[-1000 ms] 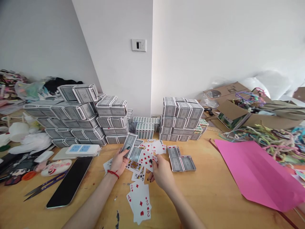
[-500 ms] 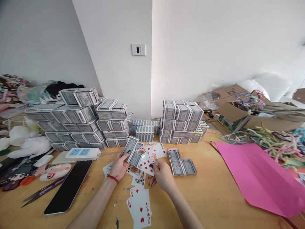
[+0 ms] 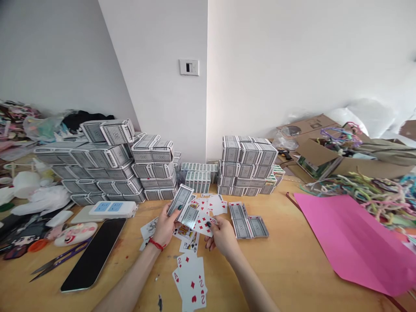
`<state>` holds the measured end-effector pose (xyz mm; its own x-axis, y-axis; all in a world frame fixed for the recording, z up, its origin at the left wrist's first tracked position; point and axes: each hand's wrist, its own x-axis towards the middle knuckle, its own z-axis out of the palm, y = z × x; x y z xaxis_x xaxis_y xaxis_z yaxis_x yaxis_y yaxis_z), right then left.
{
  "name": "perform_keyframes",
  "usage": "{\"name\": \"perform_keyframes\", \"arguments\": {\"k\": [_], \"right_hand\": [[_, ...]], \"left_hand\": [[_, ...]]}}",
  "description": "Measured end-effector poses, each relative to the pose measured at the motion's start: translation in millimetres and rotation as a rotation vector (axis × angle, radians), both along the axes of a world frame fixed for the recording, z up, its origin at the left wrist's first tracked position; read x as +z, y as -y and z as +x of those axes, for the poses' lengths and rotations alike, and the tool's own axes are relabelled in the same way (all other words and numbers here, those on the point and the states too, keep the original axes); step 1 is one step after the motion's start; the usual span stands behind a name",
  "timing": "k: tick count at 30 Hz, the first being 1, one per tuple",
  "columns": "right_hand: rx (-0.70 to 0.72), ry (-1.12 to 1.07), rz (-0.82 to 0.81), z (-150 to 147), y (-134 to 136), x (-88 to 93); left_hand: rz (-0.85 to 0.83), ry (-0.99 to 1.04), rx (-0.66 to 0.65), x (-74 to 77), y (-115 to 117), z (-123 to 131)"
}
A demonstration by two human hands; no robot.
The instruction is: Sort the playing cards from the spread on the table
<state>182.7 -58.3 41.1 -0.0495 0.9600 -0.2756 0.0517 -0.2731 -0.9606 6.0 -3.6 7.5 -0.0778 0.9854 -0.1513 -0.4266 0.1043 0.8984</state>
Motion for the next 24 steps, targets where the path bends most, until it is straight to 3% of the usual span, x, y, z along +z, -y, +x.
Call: {"name": "perform_keyframes", "arguments": {"k": [12, 24], "right_hand": [[-0.006, -0.036, 0.01, -7, 2, -10.2], [-0.008, -0.061, 0.066, -2, -8, -38.3]], "left_hand": [[0.057, -0.098, -0.055, 5.8, 8, 8], [0.097, -0.147, -0.132, 11.3, 13, 11]]}}
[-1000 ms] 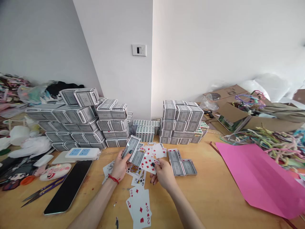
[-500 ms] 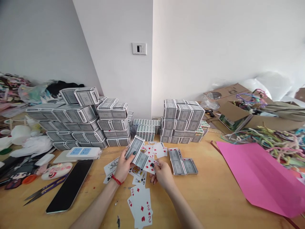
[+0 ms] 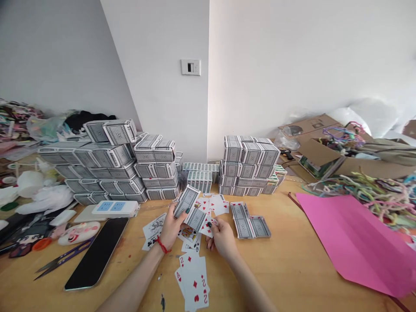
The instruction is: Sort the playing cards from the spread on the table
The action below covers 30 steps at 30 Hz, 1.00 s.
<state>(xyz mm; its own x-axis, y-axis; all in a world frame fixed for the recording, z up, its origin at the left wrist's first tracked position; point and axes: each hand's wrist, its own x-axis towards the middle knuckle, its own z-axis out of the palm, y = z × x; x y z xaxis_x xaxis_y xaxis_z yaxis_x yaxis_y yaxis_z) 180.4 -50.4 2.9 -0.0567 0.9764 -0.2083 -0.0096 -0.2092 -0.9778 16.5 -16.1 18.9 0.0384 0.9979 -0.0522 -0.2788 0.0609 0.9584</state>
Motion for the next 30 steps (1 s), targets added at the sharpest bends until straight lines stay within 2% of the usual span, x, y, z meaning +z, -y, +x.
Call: {"name": "perform_keyframes", "arguments": {"k": [3, 12, 21, 30], "right_hand": [[-0.006, -0.002, 0.036, 1.5, -0.5, -1.3], [0.002, -0.016, 0.079, 3.8, -0.4, 1.3], [-0.02, -0.028, 0.088, 1.7, 0.9, 1.2], [-0.046, 0.008, 0.095, -3.2, 3.0, 3.6]], "left_hand": [[-0.003, 0.008, -0.022, 2.8, 2.4, 0.6], [-0.045, 0.025, 0.018, 9.7, 1.3, -2.6], [-0.028, 0.047, -0.069, 6.7, 4.2, -0.2], [-0.033, 0.022, -0.075, 7.7, 6.9, 1.6]]}}
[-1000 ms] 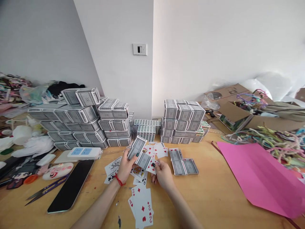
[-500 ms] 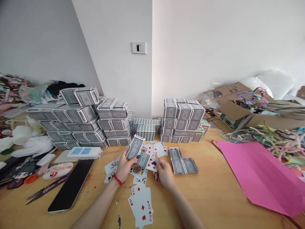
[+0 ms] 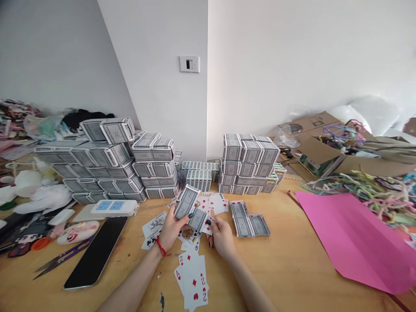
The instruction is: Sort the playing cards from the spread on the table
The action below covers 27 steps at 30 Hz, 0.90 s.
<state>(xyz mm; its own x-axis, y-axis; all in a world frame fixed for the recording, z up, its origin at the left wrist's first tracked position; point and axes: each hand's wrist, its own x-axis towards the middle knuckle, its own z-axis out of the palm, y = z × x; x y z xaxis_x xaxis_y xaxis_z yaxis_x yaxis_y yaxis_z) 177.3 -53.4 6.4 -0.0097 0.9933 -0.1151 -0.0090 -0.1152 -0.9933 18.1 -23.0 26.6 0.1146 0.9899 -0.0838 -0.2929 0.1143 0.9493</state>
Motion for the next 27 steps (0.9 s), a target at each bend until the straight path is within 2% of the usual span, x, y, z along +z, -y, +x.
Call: {"name": "perform_keyframes", "arguments": {"k": [14, 27], "right_hand": [[0.004, -0.074, -0.08, -1.3, 2.2, -1.2], [0.142, -0.259, -0.125, 3.6, 3.8, 1.2]], "left_hand": [[0.032, -0.024, -0.042, -5.9, 0.6, 0.5], [0.075, -0.067, -0.046, 0.8, 5.4, 1.9]]}}
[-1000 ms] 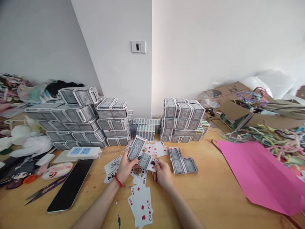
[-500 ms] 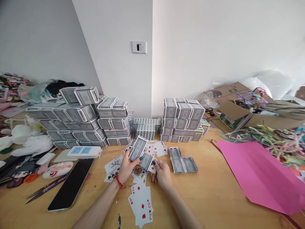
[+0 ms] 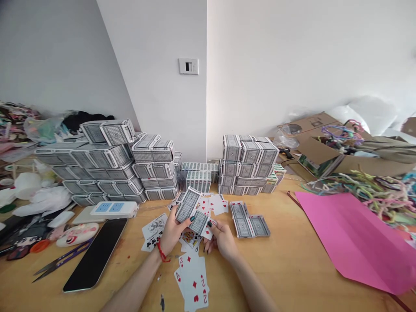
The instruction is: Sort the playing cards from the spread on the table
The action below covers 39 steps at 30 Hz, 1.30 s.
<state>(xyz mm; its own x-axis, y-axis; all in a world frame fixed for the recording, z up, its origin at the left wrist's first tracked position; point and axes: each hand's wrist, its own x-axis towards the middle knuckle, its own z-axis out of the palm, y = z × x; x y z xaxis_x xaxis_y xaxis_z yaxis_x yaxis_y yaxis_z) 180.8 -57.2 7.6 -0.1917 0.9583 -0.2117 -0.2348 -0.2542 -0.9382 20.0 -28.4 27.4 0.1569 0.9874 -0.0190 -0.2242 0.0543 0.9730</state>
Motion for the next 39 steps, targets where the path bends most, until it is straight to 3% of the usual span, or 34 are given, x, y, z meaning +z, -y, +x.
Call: {"name": "perform_keyframes", "arguments": {"k": [22, 29, 39], "right_hand": [[0.011, -0.02, -0.024, -1, 0, -1.3], [-0.098, 0.029, 0.032, -8, -1, 2.8], [-0.136, 0.126, 0.086, -8, 1, 1.0]], "left_hand": [[-0.009, 0.009, -0.04, 2.6, 2, 1], [-0.053, 0.012, 0.081, -8.2, -5, 0], [-0.024, -0.041, 0.051, -6.5, -2, 2]]}}
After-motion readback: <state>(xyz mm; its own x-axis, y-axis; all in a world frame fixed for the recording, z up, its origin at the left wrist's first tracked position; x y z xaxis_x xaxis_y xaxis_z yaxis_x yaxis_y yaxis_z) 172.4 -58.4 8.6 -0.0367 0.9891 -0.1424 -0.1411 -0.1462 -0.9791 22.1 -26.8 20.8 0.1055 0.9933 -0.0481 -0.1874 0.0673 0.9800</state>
